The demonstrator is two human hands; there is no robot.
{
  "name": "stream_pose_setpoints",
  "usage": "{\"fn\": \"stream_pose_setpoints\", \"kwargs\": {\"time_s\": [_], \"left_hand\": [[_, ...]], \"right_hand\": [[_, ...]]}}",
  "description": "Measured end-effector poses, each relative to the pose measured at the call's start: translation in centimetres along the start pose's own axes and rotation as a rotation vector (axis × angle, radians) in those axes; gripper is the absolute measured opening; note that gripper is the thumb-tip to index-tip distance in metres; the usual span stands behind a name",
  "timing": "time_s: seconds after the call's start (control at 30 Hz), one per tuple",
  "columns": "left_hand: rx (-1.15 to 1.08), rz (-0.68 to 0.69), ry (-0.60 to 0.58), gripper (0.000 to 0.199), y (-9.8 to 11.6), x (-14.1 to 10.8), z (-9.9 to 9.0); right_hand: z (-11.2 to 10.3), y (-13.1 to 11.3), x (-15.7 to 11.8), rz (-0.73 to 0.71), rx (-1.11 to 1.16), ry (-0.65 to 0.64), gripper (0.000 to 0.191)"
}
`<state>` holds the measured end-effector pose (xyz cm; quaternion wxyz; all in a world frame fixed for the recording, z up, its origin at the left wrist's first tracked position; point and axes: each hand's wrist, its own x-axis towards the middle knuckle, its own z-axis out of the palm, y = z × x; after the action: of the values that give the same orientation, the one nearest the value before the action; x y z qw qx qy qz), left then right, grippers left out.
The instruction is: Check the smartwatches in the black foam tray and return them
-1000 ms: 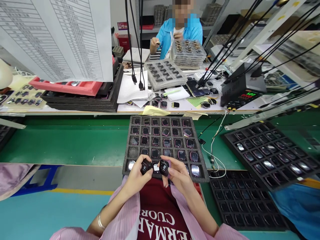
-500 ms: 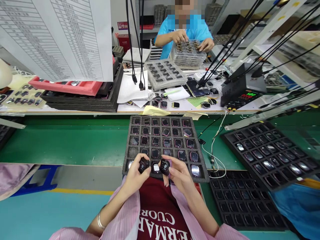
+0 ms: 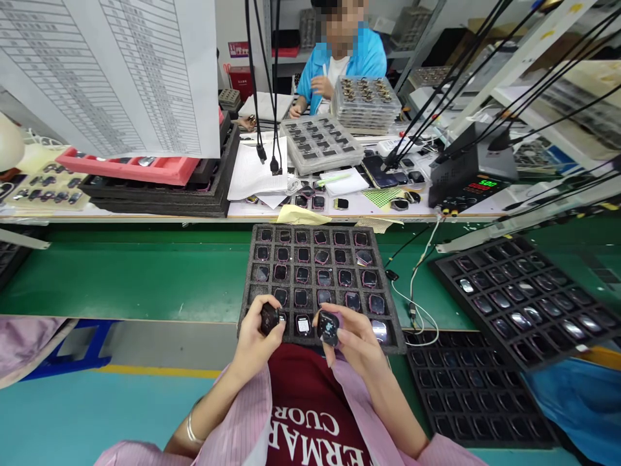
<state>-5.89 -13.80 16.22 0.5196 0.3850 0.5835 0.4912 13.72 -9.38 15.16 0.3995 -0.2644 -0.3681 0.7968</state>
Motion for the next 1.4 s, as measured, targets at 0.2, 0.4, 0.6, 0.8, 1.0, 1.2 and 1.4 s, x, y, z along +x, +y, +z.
{"fn": "stream_pose_setpoints", "kwargs": {"time_s": [0.2,0.4,0.6,0.8,1.0,1.2,1.4], "left_hand": [[-0.022,-0.132,-0.141,0.038,-0.3,1.0,0.5],[-0.298,-0.123,-0.241,0.044,-0.8,1.0,-0.3],[-0.336,-0.188,-0.270,0.044,-0.5,0.9,-0.6],[-0.317,-0.187,-0.289,0.041,-0.2,0.8,-0.2],[-0.293,-0.178,-0.287,0.041,0.0,0.8,-0.1],[-0.286,-0.172,-0.295,0.041,0.2,0.9,0.0],[-0.296,-0.146,-0.309,0.040,0.0,0.8,-0.1]], "right_hand": [[-0.1,0.4,0.8,0.090,-0.013,0.040,0.041],[-0.3,0.3,0.8,0.114,-0.027,0.013,0.044],[0.1,0.5,0.4,0.041,-0.125,0.087,0.048],[0.4,0.6,0.3,-0.005,-0.130,0.098,0.051],[0.5,0.6,0.3,-0.004,-0.145,0.117,0.053],[0.5,0.9,0.4,-0.014,-0.168,0.135,0.048],[0.3,1.0,0.3,-0.044,-0.194,0.107,0.043]]}}
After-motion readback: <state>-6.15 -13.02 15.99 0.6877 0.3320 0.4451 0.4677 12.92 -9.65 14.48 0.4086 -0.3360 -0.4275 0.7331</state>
